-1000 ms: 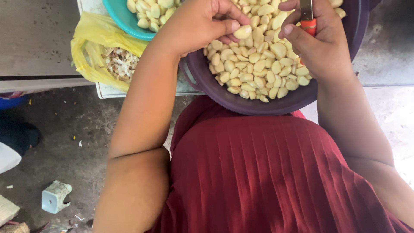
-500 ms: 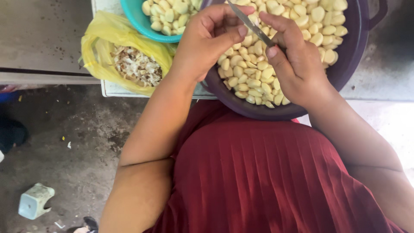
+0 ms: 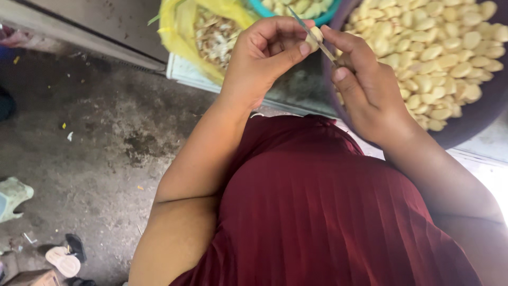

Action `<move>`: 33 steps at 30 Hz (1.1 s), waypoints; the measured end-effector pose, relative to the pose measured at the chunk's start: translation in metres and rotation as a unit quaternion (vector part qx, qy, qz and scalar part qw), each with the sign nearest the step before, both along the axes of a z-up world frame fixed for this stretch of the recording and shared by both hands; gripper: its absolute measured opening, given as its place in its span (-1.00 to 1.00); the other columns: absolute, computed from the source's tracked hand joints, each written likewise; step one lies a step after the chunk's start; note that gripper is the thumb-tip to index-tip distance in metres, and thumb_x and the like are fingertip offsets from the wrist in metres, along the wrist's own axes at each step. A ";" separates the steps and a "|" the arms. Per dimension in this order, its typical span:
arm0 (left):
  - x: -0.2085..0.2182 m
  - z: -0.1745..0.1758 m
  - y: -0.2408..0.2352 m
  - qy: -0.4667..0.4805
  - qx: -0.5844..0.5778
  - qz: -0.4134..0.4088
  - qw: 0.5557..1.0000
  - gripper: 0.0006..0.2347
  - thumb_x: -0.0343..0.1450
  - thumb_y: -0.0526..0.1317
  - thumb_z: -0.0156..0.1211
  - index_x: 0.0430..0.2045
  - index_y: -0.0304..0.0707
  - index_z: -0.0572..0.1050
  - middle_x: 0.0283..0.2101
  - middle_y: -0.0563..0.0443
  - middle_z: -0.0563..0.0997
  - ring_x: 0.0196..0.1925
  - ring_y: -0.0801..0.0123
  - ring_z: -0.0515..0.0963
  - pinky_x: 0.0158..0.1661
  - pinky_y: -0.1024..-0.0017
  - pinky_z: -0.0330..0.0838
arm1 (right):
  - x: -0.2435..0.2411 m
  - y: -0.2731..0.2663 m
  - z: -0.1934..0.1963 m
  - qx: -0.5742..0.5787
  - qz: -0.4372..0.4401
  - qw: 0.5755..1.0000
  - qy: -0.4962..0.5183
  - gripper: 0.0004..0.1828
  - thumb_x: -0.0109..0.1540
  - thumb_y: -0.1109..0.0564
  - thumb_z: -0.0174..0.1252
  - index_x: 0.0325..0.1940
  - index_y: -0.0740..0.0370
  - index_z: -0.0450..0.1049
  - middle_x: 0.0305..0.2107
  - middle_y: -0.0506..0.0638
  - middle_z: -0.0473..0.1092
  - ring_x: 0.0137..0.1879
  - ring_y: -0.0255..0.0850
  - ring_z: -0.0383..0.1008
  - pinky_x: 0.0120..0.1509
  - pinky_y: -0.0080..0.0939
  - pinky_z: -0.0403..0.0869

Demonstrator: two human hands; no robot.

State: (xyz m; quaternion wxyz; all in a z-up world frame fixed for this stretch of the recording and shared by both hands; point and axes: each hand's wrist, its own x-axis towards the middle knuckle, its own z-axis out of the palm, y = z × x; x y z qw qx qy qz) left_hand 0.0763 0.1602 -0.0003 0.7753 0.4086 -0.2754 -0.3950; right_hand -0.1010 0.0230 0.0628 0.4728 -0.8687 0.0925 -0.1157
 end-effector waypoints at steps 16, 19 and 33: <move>0.075 -0.067 0.105 0.051 0.079 0.041 0.995 -0.77 0.50 -0.41 0.27 0.04 -0.44 0.55 -0.14 0.02 0.66 -0.12 0.49 0.62 -0.01 0.51 0.56 | 0.094 0.074 -0.087 0.372 -0.007 0.925 0.082 -0.56 0.49 0.15 -0.23 0.47 0.16 0.21 -0.43 -0.13 0.20 -0.47 -0.47 0.03 -0.41 -0.44 0.11; 0.083 -0.078 0.110 0.057 0.095 0.032 0.993 -0.77 0.52 -0.39 0.25 0.06 -0.43 0.54 -0.12 0.00 0.66 -0.10 0.46 0.63 0.02 0.49 0.58 | 0.096 0.081 -0.101 0.277 -0.009 0.959 0.053 -0.52 0.52 0.17 -0.22 0.54 0.19 0.21 -0.40 -0.12 0.21 -0.40 -0.43 0.07 -0.32 -0.38 0.16; 0.096 -0.111 0.105 0.186 0.102 -0.041 0.976 -0.75 0.53 -0.34 0.21 0.09 -0.42 0.47 -0.04 -0.10 0.66 0.00 0.32 0.68 0.07 0.41 0.61 | 0.104 0.090 -0.116 0.008 -0.003 1.000 -0.008 -0.49 0.50 0.30 -0.09 0.55 0.20 0.06 -0.39 0.06 0.36 -0.27 -0.13 0.45 -0.08 -0.15 0.42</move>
